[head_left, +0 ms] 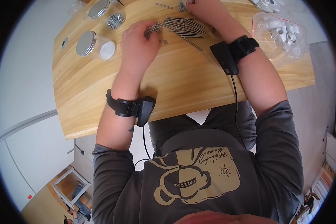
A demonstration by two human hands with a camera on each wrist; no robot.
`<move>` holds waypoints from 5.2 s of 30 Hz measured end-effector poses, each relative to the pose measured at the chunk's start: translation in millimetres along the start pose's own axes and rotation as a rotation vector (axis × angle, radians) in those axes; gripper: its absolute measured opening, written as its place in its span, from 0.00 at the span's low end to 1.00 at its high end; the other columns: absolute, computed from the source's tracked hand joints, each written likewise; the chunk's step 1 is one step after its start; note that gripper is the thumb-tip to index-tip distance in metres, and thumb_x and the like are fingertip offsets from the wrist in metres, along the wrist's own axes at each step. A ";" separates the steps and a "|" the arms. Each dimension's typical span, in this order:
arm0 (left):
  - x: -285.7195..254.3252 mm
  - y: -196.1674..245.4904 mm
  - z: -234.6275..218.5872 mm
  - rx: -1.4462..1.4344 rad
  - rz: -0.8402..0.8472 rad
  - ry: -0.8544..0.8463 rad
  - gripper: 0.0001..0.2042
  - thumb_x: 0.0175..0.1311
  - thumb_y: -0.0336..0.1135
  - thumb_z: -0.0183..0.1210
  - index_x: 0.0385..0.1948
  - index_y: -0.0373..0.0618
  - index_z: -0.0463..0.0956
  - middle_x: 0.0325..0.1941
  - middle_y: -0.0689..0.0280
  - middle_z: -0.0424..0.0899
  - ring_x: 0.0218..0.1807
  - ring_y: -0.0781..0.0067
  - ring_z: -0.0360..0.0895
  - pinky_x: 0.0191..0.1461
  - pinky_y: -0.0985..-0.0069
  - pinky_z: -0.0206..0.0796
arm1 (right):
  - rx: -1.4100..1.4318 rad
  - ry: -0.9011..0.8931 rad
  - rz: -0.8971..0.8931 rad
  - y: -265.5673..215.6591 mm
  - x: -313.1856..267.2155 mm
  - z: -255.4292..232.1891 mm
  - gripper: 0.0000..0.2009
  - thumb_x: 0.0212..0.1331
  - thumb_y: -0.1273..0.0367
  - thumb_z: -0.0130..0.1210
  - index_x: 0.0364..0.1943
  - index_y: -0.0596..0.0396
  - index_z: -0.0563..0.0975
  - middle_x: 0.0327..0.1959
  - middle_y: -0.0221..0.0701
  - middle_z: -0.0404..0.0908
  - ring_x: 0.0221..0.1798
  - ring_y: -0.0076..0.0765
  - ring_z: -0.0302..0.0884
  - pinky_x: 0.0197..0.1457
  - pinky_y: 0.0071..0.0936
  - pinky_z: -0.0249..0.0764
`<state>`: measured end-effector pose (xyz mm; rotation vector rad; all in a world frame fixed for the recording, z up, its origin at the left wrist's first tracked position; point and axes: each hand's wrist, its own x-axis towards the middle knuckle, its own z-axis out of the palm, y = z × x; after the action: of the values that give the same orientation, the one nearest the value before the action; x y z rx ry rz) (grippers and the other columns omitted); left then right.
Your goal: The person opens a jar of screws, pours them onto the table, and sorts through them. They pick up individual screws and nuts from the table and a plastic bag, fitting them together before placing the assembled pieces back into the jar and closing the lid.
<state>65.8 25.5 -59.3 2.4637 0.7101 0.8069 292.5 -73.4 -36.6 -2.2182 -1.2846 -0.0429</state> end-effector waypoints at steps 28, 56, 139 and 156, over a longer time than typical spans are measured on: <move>1.5 -5.4 2.1 -0.032 -0.051 -0.025 0.19 0.59 0.34 0.59 0.53 0.47 0.82 0.50 0.55 0.85 0.53 0.50 0.78 0.60 0.57 0.69 | -0.071 0.053 -0.085 11.4 4.2 7.5 0.12 0.57 0.66 0.55 0.29 0.59 0.86 0.32 0.52 0.84 0.38 0.60 0.84 0.45 0.49 0.79; -12.2 32.1 -18.3 0.058 0.421 -0.341 0.09 0.63 0.32 0.63 0.44 0.52 0.83 0.68 0.64 0.75 0.72 0.55 0.64 0.75 0.58 0.52 | 0.215 0.420 -0.293 -13.0 1.0 -5.0 0.10 0.58 0.68 0.53 0.25 0.62 0.76 0.31 0.50 0.77 0.40 0.61 0.76 0.45 0.51 0.73; -2.3 26.1 -14.7 -0.509 -0.215 -0.029 0.12 0.76 0.37 0.56 0.51 0.41 0.83 0.33 0.72 0.87 0.34 0.84 0.78 0.39 0.82 0.69 | 0.762 -0.236 -0.069 -50.6 -23.2 -17.8 0.09 0.65 0.69 0.64 0.44 0.60 0.86 0.37 0.33 0.89 0.39 0.23 0.84 0.44 0.23 0.79; -2.8 26.5 -13.4 -0.605 -0.217 -0.034 0.11 0.76 0.35 0.55 0.51 0.40 0.83 0.35 0.71 0.87 0.37 0.84 0.78 0.42 0.83 0.70 | 0.909 -0.283 -0.051 -46.5 -20.1 -8.0 0.06 0.65 0.70 0.65 0.39 0.60 0.84 0.34 0.28 0.87 0.36 0.19 0.81 0.41 0.19 0.76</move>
<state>63.9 6.9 -36.0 1.8211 0.5977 0.7573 246.1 -75.7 -14.7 -1.4260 -1.1671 0.7143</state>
